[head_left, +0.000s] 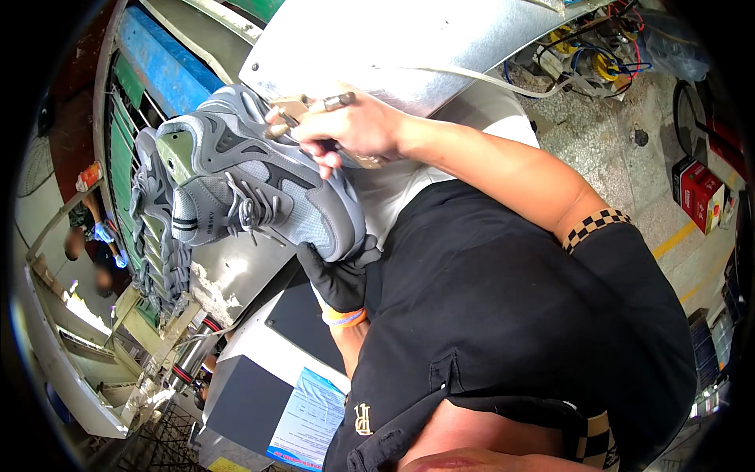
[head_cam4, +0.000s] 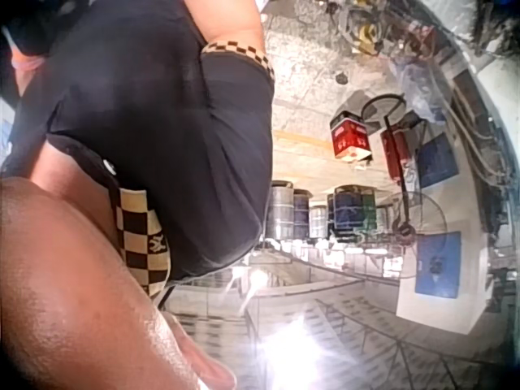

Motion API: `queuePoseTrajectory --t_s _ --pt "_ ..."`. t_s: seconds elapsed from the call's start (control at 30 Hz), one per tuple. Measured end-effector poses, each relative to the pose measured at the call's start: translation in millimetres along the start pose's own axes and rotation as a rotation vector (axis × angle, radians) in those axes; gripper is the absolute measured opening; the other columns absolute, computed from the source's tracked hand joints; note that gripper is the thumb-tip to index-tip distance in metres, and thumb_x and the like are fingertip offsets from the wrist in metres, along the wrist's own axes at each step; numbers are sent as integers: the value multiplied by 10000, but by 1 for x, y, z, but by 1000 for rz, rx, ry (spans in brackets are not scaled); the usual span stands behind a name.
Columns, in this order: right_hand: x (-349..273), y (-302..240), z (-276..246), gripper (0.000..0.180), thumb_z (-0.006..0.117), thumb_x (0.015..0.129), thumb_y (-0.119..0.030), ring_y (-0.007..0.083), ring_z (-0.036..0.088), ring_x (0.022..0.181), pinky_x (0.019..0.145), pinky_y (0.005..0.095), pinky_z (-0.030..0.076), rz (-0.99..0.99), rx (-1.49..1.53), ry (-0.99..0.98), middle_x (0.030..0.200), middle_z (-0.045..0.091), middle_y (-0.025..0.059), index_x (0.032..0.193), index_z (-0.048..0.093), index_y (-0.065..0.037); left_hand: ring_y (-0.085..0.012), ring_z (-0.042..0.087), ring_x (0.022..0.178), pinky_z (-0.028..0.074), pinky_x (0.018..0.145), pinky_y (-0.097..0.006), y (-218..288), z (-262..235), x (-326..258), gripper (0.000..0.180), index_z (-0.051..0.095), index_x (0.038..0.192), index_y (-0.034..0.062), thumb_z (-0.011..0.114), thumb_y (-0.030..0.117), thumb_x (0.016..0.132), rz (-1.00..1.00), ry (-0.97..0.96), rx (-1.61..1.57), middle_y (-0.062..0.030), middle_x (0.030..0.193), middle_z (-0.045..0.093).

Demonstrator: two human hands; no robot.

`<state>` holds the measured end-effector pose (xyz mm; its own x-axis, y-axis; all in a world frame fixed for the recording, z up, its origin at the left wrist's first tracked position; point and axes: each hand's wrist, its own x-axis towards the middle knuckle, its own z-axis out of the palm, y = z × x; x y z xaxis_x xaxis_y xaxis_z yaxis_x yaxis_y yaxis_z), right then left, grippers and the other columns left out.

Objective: The person picks up a shoe from a conveyor belt and uses an air nozzle to blow off debris from its surfaces by hand, before placing the shoe back on the belt.

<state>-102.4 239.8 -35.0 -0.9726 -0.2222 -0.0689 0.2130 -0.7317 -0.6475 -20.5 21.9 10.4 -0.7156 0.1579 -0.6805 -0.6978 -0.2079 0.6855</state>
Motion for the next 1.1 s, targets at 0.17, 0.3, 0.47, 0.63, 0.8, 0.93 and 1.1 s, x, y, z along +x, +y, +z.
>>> queuePoseTrajectory --t_s 0.17,0.3,0.47,0.63,0.8,0.93,1.1 --pt "-34 3 -3 431 478 867 -58 97 534 511 590 290 526 67 -94 -56 621 514 30 1287 496 38 -339 674 821 609 618 -383 0 2 4 824 336 1382 -10 412 647 890 -55 -32 -43 -231 1098 607" --pt "-56 1 0 305 487 864 -69 98 493 485 569 280 514 92 -51 5 618 509 30 1155 519 15 -314 670 782 584 615 -359 0 8 5 832 335 1387 22 385 679 879 -103 -17 -51 -226 1073 611" --pt "-81 -8 4 299 519 853 -81 98 517 485 533 266 499 88 -36 73 596 527 39 1125 576 31 -359 672 878 597 689 -406 -4 8 10 859 332 1375 -21 360 685 886 -159 -79 -132 -246 1092 617" --pt "-104 -19 2 417 514 857 -55 82 517 511 525 246 473 83 -132 65 631 527 18 1266 498 29 -383 645 983 575 802 -463 -5 21 16 903 393 1309 -110 348 690 892 -235 -264 -275 -266 1140 601" --pt "-113 -52 10 328 512 857 -78 82 515 485 511 252 470 182 -291 154 598 539 24 1165 558 27 -377 647 981 569 808 -457 -4 48 21 924 394 1316 -103 333 711 883 -276 -290 -213 -272 1151 596" --pt "-111 -78 18 431 488 876 -57 65 470 491 521 248 467 270 -496 179 659 529 19 1300 494 20 -378 619 1052 560 847 -453 -6 60 33 878 247 1425 -9 294 693 900 -345 -467 -286 -277 1263 515" --pt "-107 -91 30 417 496 864 -40 67 478 495 515 241 459 213 -677 271 625 515 10 1275 516 25 -364 602 1091 512 918 -464 -5 81 48 921 238 1440 -10 263 726 887 -378 -685 -439 -299 1277 510"
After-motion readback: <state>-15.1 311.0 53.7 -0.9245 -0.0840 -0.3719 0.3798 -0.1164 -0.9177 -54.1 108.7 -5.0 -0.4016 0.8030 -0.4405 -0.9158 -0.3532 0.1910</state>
